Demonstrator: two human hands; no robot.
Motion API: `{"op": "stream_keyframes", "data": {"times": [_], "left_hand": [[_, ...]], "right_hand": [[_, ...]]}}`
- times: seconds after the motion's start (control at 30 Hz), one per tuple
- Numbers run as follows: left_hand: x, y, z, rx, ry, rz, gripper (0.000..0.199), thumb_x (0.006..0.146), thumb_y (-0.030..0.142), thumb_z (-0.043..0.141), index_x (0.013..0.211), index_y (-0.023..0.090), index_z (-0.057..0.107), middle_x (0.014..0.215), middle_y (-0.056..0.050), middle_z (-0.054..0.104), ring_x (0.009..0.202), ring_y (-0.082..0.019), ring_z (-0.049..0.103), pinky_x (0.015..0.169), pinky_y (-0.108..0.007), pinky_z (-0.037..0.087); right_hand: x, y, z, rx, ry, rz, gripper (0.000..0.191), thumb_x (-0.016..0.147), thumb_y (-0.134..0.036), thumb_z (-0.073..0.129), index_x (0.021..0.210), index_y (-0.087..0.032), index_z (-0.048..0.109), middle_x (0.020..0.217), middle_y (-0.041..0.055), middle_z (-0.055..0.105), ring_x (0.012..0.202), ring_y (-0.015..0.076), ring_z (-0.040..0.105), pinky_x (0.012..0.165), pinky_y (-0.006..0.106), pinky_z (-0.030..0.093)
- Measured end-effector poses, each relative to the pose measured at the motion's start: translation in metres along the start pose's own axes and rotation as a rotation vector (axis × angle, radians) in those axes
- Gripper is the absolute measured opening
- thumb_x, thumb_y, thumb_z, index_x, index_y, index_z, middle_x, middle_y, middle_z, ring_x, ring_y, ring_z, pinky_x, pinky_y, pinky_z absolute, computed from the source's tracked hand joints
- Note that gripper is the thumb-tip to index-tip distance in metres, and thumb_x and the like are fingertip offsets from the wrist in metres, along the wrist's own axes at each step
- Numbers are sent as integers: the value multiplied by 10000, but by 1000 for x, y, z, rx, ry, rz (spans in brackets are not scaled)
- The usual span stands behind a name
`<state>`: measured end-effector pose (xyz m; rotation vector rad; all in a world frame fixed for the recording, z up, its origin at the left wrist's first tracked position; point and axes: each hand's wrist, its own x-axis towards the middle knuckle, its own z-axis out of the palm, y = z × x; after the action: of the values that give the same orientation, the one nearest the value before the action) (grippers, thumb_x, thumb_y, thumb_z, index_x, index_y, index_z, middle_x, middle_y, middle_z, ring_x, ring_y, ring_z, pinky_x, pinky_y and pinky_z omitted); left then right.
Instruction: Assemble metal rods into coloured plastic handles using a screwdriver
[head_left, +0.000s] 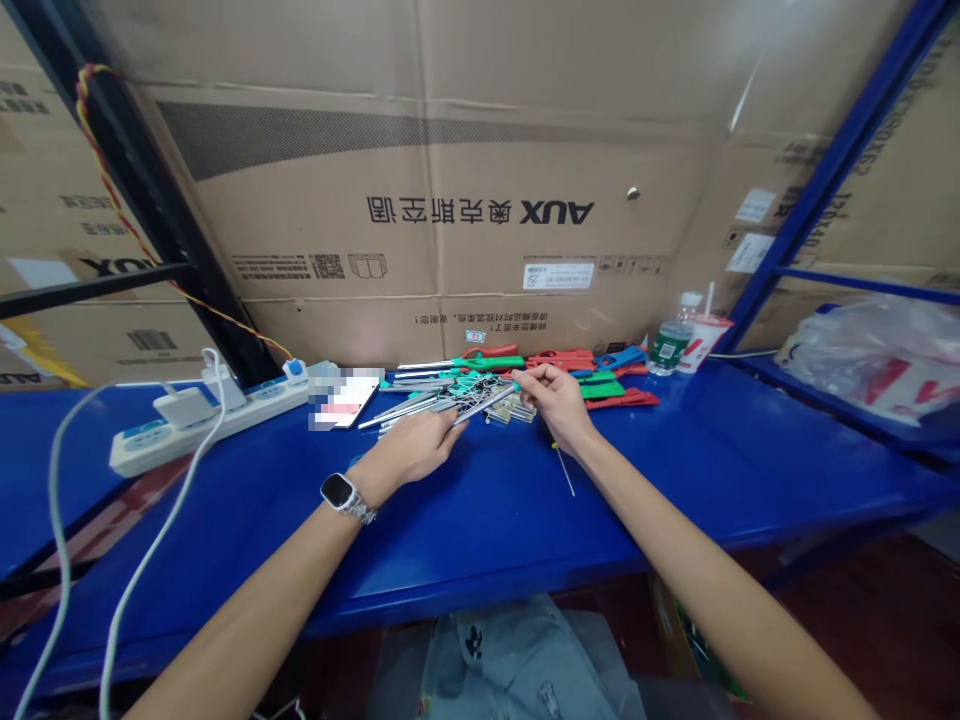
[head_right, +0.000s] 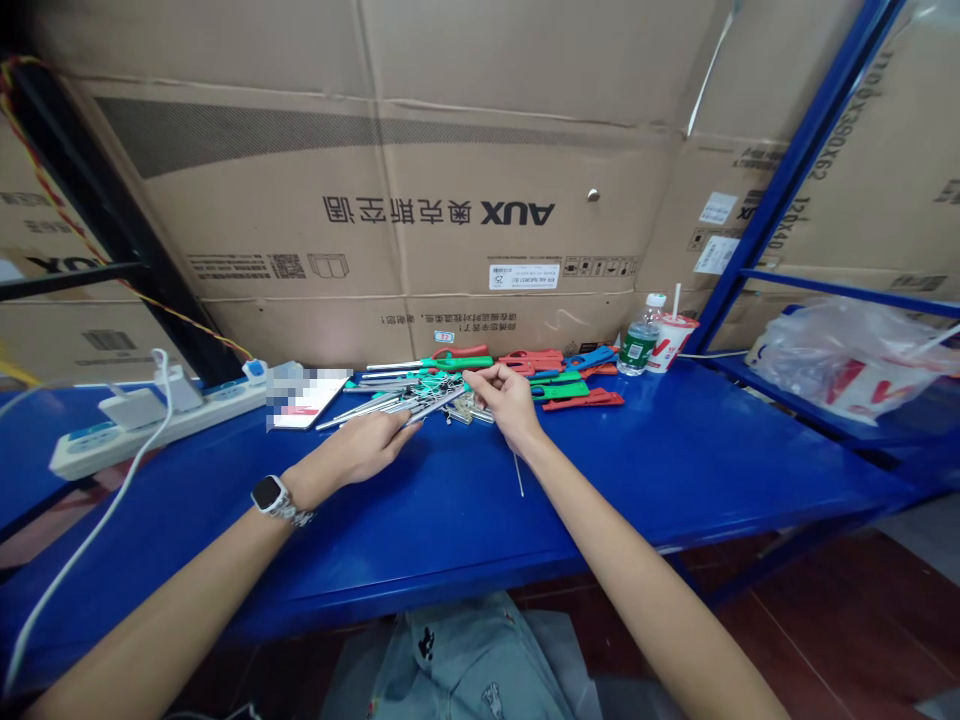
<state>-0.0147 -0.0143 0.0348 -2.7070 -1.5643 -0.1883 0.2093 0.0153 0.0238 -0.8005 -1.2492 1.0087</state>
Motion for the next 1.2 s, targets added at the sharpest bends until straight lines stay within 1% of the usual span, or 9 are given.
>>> {"op": "stream_keyframes", "data": {"times": [0.17,0.3,0.5,0.6,0.73,0.83,0.97,1.07,1.2], "left_hand": [[0,-1,2,-27,-12,21,440,1079,419,286,940,168,619,896,-123,717,821,-284,679,742,-366,456],[-1,-1,1,-38,-24,10,429,1083,417,293,935,171,612,887,-106,715,786,-254,672,725,-340,450],[-1,-1,1,21,4,-4,434,1080,415,290,943,160,613,908,-130,715,840,-278,677,748,-359,455],[1,-2,3,9,6,-8,434,1079,421,282,957,163,609,917,-130,714,839,-284,674,745,-368,453],[2,-5,6,-12,8,3,434,1079,426,282,937,169,601,909,-127,711,828,-285,669,741,-371,444],[2,-6,8,-9,5,0,427,1075,424,294,923,167,599,880,-127,704,809,-286,666,727,-368,435],[1,-5,6,-6,4,1,416,1072,411,302,923,164,601,865,-129,701,798,-293,667,714,-370,431],[2,-2,5,0,8,6,416,1072,405,298,936,161,606,866,-134,702,802,-301,669,717,-377,438],[3,-2,5,2,26,25,406,1069,388,303,967,152,617,879,-141,708,803,-306,672,724,-390,453]], "right_hand": [[4,2,-8,16,-110,-2,430,619,-525,895,765,-194,663,589,-52,579,539,93,464,553,255,363],[5,5,-11,43,-132,-7,408,629,-491,902,759,-193,656,602,-53,591,550,89,484,566,250,373],[3,7,-9,78,-126,105,456,613,-509,908,697,-187,596,502,-68,524,455,73,417,479,239,287],[4,9,-7,49,-93,35,462,617,-546,895,749,-192,629,551,-60,555,491,80,449,492,237,337],[5,9,-8,21,-145,-32,455,632,-559,885,820,-212,660,640,-50,601,569,100,527,559,249,440],[7,9,-13,-21,-191,-10,460,636,-571,880,781,-210,636,587,-56,588,518,98,507,521,249,422],[6,10,-15,-40,-198,14,471,649,-572,872,741,-204,594,534,-59,580,443,83,451,467,241,363],[3,8,-13,-42,-207,-25,461,650,-563,872,778,-200,620,568,-59,581,489,90,485,491,237,377],[-1,4,-5,-77,-286,-34,428,625,-512,896,777,-200,647,642,-42,625,540,95,512,532,243,407]]}}
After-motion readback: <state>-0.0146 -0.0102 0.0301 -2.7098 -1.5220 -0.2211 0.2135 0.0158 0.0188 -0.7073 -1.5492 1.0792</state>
